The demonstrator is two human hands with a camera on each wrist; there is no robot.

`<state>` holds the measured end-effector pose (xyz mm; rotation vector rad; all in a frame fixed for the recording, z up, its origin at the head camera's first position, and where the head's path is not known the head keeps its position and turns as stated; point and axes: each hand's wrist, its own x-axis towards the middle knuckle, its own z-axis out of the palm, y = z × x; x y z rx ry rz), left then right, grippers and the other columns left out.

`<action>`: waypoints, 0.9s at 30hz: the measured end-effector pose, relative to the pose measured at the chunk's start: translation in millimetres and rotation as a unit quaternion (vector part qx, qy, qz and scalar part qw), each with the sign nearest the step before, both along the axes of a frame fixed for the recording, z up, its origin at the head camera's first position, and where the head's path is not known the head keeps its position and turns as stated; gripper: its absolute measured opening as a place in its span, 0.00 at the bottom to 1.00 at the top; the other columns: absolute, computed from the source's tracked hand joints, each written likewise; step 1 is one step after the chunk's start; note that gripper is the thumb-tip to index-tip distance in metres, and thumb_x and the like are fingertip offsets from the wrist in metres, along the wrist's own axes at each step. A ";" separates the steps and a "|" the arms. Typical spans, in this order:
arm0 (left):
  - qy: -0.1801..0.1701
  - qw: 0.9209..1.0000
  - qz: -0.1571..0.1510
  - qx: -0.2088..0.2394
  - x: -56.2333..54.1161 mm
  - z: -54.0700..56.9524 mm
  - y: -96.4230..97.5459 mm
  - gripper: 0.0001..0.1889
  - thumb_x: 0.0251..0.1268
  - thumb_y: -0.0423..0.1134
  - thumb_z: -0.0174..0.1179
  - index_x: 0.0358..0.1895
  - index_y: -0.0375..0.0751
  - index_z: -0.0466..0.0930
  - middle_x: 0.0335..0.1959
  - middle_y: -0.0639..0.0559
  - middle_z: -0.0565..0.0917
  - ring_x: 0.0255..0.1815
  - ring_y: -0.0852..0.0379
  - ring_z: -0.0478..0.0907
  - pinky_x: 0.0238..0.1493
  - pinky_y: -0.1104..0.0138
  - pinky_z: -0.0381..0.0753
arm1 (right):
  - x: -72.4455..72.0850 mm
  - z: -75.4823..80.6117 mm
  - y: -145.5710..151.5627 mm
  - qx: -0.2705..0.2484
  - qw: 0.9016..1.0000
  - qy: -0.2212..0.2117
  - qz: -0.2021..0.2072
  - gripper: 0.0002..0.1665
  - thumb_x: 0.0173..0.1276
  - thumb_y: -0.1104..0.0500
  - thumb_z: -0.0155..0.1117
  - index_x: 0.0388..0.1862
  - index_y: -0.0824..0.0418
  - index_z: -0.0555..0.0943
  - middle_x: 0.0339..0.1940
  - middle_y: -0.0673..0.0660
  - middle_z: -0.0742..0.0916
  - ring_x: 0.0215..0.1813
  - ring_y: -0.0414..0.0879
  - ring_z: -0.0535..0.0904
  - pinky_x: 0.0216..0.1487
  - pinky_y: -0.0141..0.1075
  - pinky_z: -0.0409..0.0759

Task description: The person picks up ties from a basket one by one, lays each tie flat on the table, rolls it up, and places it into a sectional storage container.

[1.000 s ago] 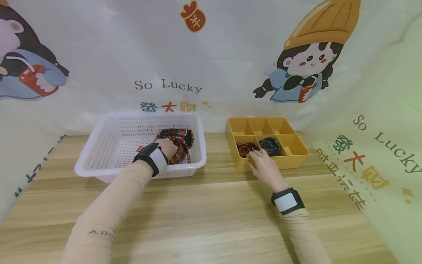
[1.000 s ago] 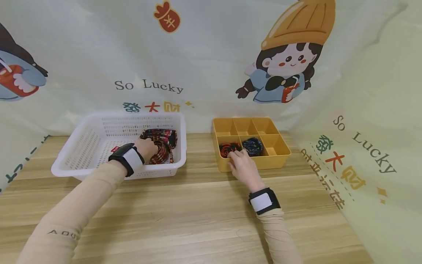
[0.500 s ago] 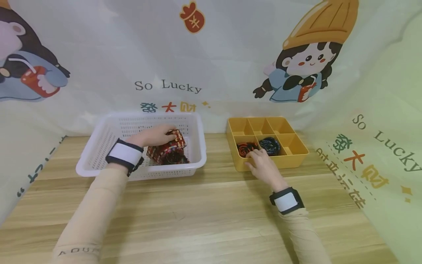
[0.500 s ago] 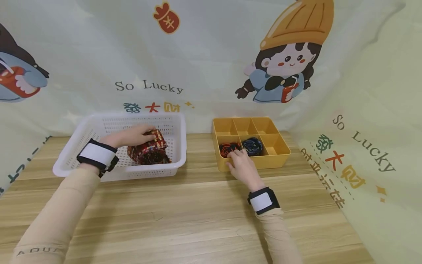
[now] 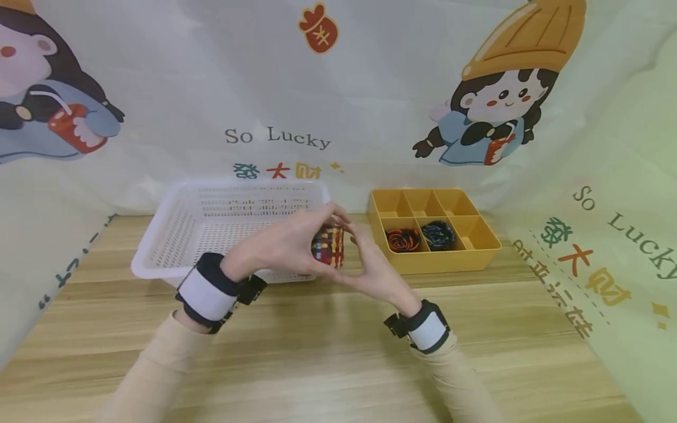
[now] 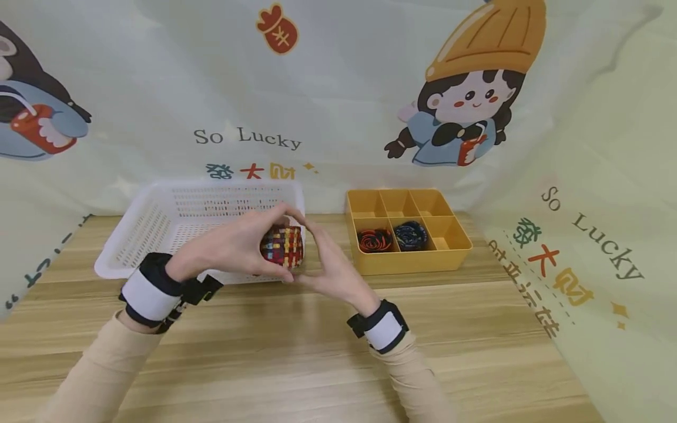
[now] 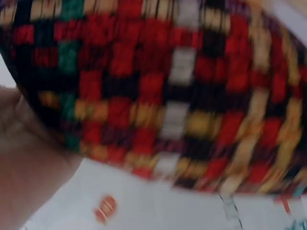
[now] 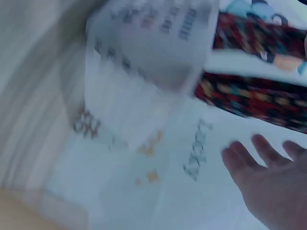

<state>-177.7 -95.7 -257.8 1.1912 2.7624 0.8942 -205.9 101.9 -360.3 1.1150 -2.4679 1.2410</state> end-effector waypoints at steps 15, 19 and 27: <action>0.103 0.987 0.073 0.096 40.3 -16.6 -3.6 0.29 0.50 0.41 0.71 0.55 0.39 0.68 0.44 0.43 0.83 0.40 0.55 0.81 0.38 0.67 0.81 | -0.5 16.5 19.1 -0.247 0.954 0.140 -0.094 0.22 0.50 0.81 0.43 0.47 0.77 0.66 0.41 0.74 0.80 0.45 0.36 0.78 0.47 0.24 0.76; 0.108 0.989 0.079 0.062 40.7 -24.5 -12.9 0.39 0.44 0.47 0.74 0.60 0.41 0.64 0.44 0.46 0.83 0.42 0.56 0.81 0.41 0.65 0.81 | 6.0 33.9 34.3 -0.191 0.923 0.311 -0.125 0.12 0.69 0.64 0.50 0.46 0.69 0.62 0.40 0.71 0.79 0.44 0.56 0.82 0.51 0.29 0.80; 0.206 0.968 0.142 -0.027 53.6 -33.8 -24.8 0.43 0.37 0.36 0.72 0.65 0.43 0.64 0.55 0.43 0.80 0.44 0.49 0.81 0.40 0.57 0.82 | 21.7 64.3 64.9 -0.076 0.844 0.485 -0.217 0.23 0.67 0.49 0.57 0.49 0.67 0.72 0.36 0.67 0.74 0.34 0.59 0.74 0.33 0.50 0.79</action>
